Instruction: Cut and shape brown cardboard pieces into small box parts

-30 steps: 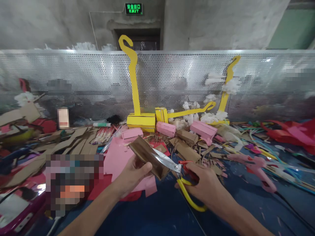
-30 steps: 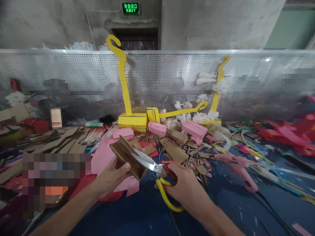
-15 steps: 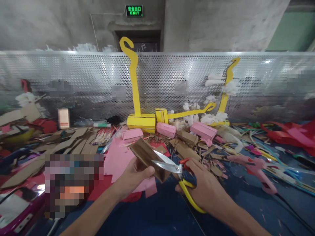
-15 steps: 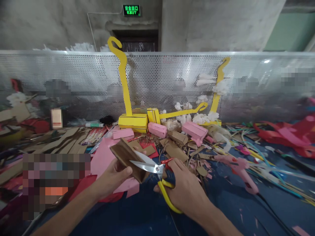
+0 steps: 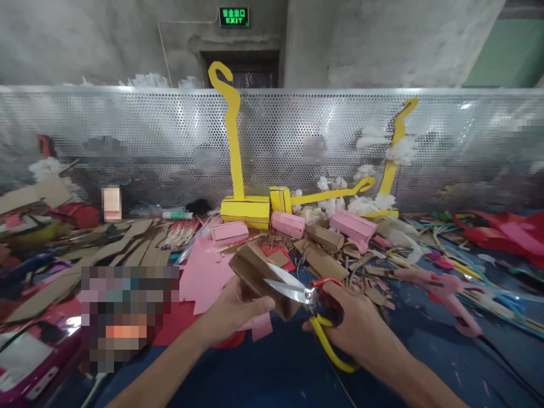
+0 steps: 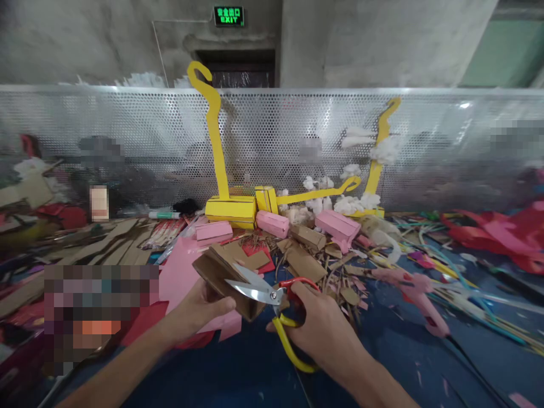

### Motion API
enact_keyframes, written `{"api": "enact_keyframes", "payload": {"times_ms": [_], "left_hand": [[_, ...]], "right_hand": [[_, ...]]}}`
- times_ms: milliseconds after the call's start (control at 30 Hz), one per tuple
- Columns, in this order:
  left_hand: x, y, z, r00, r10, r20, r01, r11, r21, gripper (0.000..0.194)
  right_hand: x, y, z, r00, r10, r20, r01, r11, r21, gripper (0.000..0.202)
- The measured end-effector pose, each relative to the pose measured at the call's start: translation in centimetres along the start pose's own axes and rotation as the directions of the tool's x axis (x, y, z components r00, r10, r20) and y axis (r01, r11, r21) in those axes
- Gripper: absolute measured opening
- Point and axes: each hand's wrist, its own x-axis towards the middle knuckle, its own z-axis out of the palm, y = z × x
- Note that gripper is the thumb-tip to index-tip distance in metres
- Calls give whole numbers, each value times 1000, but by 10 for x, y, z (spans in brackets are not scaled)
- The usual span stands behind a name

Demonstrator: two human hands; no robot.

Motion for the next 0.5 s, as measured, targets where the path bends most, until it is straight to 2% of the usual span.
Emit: {"api": "enact_keyframes", "payload": {"times_ms": [133, 300, 500], "left_hand": [[0, 1, 0, 1000, -3, -25, 4, 1000, 7, 50], [1, -2, -1, 999, 34, 6, -34, 999, 2, 50], [2, -3, -4, 998, -4, -65, 6, 1000, 24, 63]], "right_hand": [[1, 5, 4, 998, -45, -47, 43, 998, -50, 38], [2, 8, 6, 993, -73, -91, 69, 997, -46, 37], [2, 5, 5, 994, -61, -92, 58, 998, -37, 31]]}}
